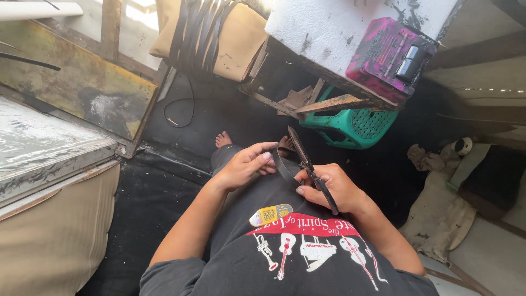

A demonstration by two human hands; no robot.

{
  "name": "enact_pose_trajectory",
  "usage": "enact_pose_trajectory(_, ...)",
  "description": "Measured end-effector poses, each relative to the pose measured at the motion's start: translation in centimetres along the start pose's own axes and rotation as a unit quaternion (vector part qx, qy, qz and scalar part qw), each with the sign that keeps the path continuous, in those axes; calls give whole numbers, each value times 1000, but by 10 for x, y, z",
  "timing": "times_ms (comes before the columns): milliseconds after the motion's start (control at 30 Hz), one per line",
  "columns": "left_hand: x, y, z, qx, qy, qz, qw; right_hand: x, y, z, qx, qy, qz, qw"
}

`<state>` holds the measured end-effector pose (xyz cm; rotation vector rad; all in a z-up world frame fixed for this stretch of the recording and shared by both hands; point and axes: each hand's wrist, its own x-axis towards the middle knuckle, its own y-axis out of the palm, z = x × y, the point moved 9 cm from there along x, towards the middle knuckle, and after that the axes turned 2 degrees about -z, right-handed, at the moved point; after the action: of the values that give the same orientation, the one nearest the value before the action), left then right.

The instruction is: Trimming leather strips with scissors and applying edge dye or finish using a manual applicator.

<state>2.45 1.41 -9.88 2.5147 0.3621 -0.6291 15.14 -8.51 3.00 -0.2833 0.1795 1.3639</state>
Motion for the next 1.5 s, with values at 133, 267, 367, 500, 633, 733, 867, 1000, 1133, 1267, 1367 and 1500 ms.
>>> enact_pose_trajectory(133, 4, 5, -10, -57, 21, -36, 998, -7, -2, 4, -17, -2, -13, 1000)
enact_pose_trajectory(267, 4, -6, -31, -164, 133, -170, 963, -11, -4, 17, -4, -28, -36, 999)
enact_pose_trajectory(367, -4, -7, -61, -155, 219, -201, 942, -12, -6, 20, 20, -54, -37, 998)
enact_pose_trajectory(500, -22, 10, -108, -137, 320, -159, 924, -19, -5, -8, 126, -54, -43, 990)
enact_pose_trajectory(633, -47, 26, -150, -73, 422, -115, 896, -2, -16, -32, 175, -33, -100, 979)
enact_pose_trajectory(733, -60, 38, -172, -35, 459, -86, 883, 6, -24, -36, 59, -11, -156, 986)
enact_pose_trajectory(867, -71, 33, -211, 73, 521, -151, 837, 13, -12, -49, 1, -14, -148, 989)
enact_pose_trajectory(1000, -66, 20, -222, 79, 530, -190, 822, 21, -15, -55, -38, -55, -137, 988)
enact_pose_trajectory(1133, -60, 31, -226, 85, 546, -176, 815, 19, -16, -16, -61, -72, -129, 987)
enact_pose_trajectory(1267, -50, 44, -219, 94, 542, -132, 825, 21, -10, 7, -71, -99, -116, 986)
enact_pose_trajectory(1367, -47, 57, -220, 108, 534, -103, 832, 21, -10, 30, -61, -104, -115, 986)
enact_pose_trajectory(1500, -24, 45, -191, 111, 527, -90, 838, 15, -11, 36, -48, -77, -112, 990)
